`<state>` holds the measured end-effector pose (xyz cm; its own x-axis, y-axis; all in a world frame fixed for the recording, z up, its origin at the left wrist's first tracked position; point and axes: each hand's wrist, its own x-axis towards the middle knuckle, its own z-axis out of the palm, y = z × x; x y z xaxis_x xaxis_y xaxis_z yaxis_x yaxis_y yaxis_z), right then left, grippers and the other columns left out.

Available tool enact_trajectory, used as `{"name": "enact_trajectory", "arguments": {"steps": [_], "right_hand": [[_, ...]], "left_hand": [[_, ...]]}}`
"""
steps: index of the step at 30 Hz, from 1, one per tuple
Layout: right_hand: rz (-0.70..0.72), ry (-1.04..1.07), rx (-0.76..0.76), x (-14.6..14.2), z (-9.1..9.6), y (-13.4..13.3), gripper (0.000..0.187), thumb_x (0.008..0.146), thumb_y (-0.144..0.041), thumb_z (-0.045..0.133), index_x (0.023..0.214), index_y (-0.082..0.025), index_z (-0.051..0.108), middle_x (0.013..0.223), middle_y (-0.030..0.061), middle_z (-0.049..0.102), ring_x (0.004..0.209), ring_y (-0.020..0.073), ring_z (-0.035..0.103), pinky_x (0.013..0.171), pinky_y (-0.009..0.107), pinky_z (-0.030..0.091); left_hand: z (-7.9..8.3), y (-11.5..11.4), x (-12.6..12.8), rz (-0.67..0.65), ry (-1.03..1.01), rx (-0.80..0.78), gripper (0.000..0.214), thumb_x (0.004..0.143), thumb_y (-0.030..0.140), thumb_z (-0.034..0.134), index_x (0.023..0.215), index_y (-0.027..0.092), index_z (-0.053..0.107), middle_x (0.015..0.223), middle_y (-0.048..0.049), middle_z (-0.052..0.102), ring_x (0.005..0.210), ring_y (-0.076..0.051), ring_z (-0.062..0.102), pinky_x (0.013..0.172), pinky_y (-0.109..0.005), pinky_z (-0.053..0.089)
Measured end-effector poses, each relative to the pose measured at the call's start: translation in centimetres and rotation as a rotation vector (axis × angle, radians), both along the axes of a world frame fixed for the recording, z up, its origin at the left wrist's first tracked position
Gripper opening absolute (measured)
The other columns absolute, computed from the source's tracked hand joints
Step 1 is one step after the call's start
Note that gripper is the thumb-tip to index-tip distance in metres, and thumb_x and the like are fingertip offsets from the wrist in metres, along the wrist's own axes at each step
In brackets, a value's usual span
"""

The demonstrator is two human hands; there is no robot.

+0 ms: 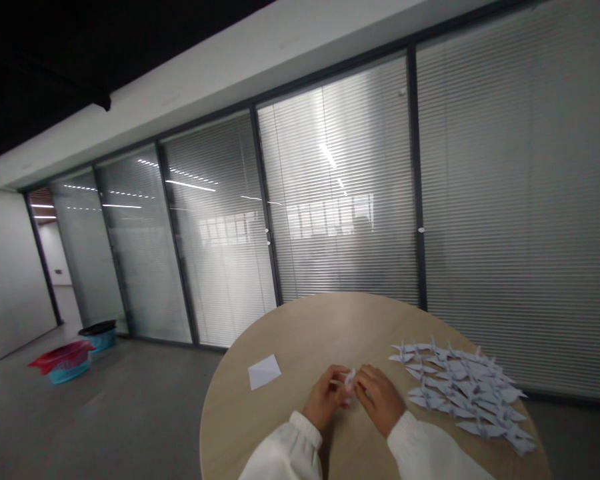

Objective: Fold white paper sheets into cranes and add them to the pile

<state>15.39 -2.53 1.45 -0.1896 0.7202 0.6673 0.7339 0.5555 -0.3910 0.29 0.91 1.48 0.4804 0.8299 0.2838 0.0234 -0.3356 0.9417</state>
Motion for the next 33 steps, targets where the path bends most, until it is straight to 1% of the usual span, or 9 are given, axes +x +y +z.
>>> {"name": "enact_trajectory", "arguments": {"steps": [3, 6, 9, 12, 15, 19, 23, 29, 33], "right_hand": [[0.013, 0.073, -0.010, 0.0, 0.1, 0.0, 0.023, 0.084, -0.027, 0.035, 0.070, -0.023, 0.053, 0.073, 0.0020, 0.054, 0.074, 0.0175, 0.047, 0.068, 0.030, 0.034], [0.052, 0.162, -0.040, -0.1, 0.0, 0.1, 0.025, 0.084, -0.032, 0.035, 0.070, -0.024, 0.054, 0.073, 0.0017, 0.055, 0.073, 0.0175, 0.048, 0.068, 0.029, 0.035], [0.066, 0.294, -0.089, -0.2, 0.0, 0.1, 0.028, 0.084, -0.037, 0.034, 0.069, -0.023, 0.053, 0.072, 0.0015, 0.055, 0.073, 0.0171, 0.050, 0.068, 0.028, 0.036], [0.050, 0.509, -0.188, -0.2, 0.2, 0.2, 0.027, 0.080, -0.046, 0.037, 0.079, -0.023, 0.052, 0.074, 0.0009, 0.058, 0.071, 0.0168, 0.053, 0.066, 0.027, 0.038], [0.089, 0.670, -0.329, -0.3, 0.3, 0.3, 0.037, 0.071, -0.053, 0.046, 0.088, -0.021, 0.053, 0.072, 0.0010, 0.061, 0.070, 0.0173, 0.055, 0.064, 0.027, 0.040], [0.240, 0.716, -0.411, -0.3, 0.2, 0.7, 0.040, 0.069, -0.056, 0.047, 0.078, -0.018, 0.057, 0.067, 0.0015, 0.061, 0.068, 0.0173, 0.055, 0.064, 0.028, 0.040], [0.254, 0.719, -0.393, -0.4, 0.1, 0.8, 0.035, 0.068, -0.051, 0.053, 0.075, -0.017, 0.058, 0.067, 0.0017, 0.061, 0.068, 0.0173, 0.054, 0.066, 0.029, 0.040], [0.309, 0.731, -0.421, -0.3, 0.0, 1.1, 0.036, 0.065, -0.051, 0.055, 0.058, -0.016, 0.057, 0.055, -0.0004, 0.056, 0.057, 0.0148, 0.051, 0.058, 0.026, 0.039], [0.376, 0.858, -0.537, -0.2, -0.1, 1.1, 0.037, 0.061, -0.052, 0.058, 0.052, -0.015, 0.056, 0.049, -0.0020, 0.053, 0.053, 0.0140, 0.050, 0.056, 0.027, 0.039]], "left_hand": [[-0.1, 0.3, 0.1, -0.067, -0.077, -0.097, 0.050, 0.056, 0.033, 0.071, 0.099, 0.018, 0.051, 0.076, -0.0018, 0.054, 0.062, -0.012, 0.052, 0.056, -0.024, 0.044], [0.1, 0.4, 0.1, -0.042, -0.131, -0.089, 0.048, 0.055, 0.030, 0.073, 0.096, 0.014, 0.053, 0.066, -0.0003, 0.056, 0.056, -0.010, 0.051, 0.055, -0.023, 0.041], [0.5, 0.3, 0.0, 0.008, -0.152, -0.065, 0.046, 0.054, 0.027, 0.073, 0.093, 0.013, 0.055, 0.061, 0.0001, 0.057, 0.054, -0.010, 0.051, 0.053, -0.022, 0.039], [0.6, 0.3, 0.0, 0.009, -0.161, -0.077, 0.045, 0.054, 0.024, 0.073, 0.094, 0.012, 0.055, 0.061, -0.0003, 0.059, 0.053, -0.010, 0.053, 0.053, -0.022, 0.040], [0.3, 0.5, 0.1, 0.009, -0.145, -0.097, 0.050, 0.052, 0.018, 0.072, 0.098, 0.013, 0.053, 0.058, 0.0009, 0.061, 0.052, -0.011, 0.054, 0.052, -0.022, 0.040], [-0.3, 0.8, 0.1, 0.051, -0.097, -0.100, 0.052, 0.050, 0.011, 0.069, 0.099, 0.014, 0.051, 0.055, 0.0021, 0.061, 0.048, -0.011, 0.054, 0.049, -0.021, 0.040], [-0.6, 0.9, 0.1, 0.097, -0.060, -0.078, 0.048, 0.051, 0.010, 0.068, 0.097, 0.014, 0.053, 0.053, 0.0013, 0.062, 0.045, -0.011, 0.054, 0.046, -0.020, 0.039], [-0.6, 0.7, 0.1, 0.019, -0.047, -0.133, 0.056, 0.051, 0.015, 0.071, 0.103, 0.012, 0.051, 0.058, -0.0026, 0.066, 0.046, -0.012, 0.056, 0.049, -0.023, 0.042], [-0.4, 0.3, 0.2, -0.036, -0.071, -0.187, 0.061, 0.050, 0.021, 0.074, 0.106, 0.013, 0.050, 0.057, -0.0029, 0.066, 0.047, -0.013, 0.056, 0.049, -0.024, 0.043]]}}
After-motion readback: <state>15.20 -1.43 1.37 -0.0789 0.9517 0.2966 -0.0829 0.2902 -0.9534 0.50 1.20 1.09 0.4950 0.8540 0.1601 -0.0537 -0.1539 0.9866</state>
